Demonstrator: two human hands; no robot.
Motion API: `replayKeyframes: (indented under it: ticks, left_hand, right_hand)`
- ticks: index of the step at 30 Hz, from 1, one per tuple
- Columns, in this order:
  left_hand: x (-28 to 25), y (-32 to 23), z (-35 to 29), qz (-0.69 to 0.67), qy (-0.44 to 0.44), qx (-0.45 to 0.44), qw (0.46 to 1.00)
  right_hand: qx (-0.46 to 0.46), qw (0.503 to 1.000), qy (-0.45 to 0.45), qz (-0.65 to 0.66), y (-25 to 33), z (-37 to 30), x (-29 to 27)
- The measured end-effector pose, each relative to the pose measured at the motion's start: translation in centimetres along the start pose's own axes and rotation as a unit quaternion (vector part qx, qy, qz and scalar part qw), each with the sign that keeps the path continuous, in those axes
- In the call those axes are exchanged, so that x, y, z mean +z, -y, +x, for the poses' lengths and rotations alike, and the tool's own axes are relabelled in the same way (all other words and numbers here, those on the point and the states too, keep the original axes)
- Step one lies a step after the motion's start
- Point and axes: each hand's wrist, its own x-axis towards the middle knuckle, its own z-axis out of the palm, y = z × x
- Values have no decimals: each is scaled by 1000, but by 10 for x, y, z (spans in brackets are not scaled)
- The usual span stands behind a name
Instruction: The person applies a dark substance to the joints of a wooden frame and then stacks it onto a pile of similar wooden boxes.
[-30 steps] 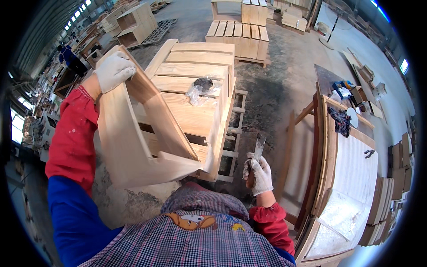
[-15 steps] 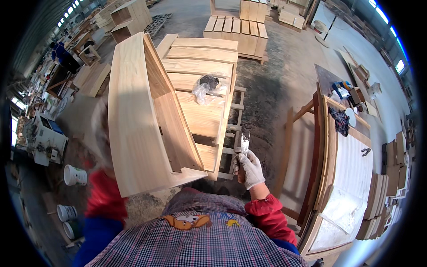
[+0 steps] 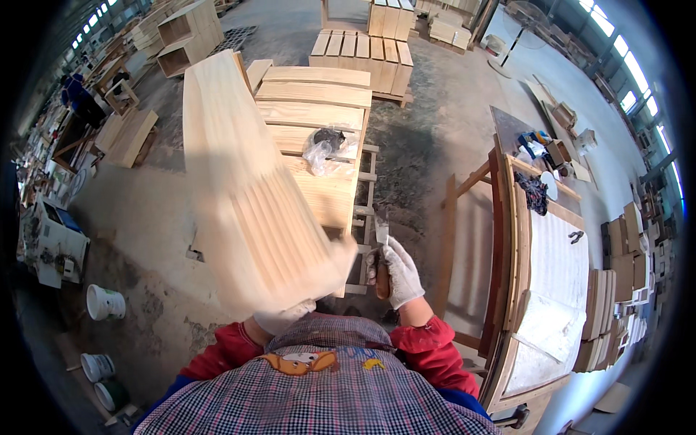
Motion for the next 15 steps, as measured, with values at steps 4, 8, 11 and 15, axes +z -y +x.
replayKeyframes:
  ticks: [4,8,11,15]
  left_hand:
    - [-31,-61,44,-145,-79,-23,986]
    - [-64,-76,98,-170,-143,48,974]
    - [-78,-86,144,-221,-176,93,955]
    - [-87,-99,170,-330,-202,70,920]
  right_hand:
    - [-44,998,34,20,22,-15,13]
    - [-59,993,105,-9,48,-44,54]
    - [-69,978,145,-132,57,-58,73]
    - [-113,933,162,-301,50,-58,89]
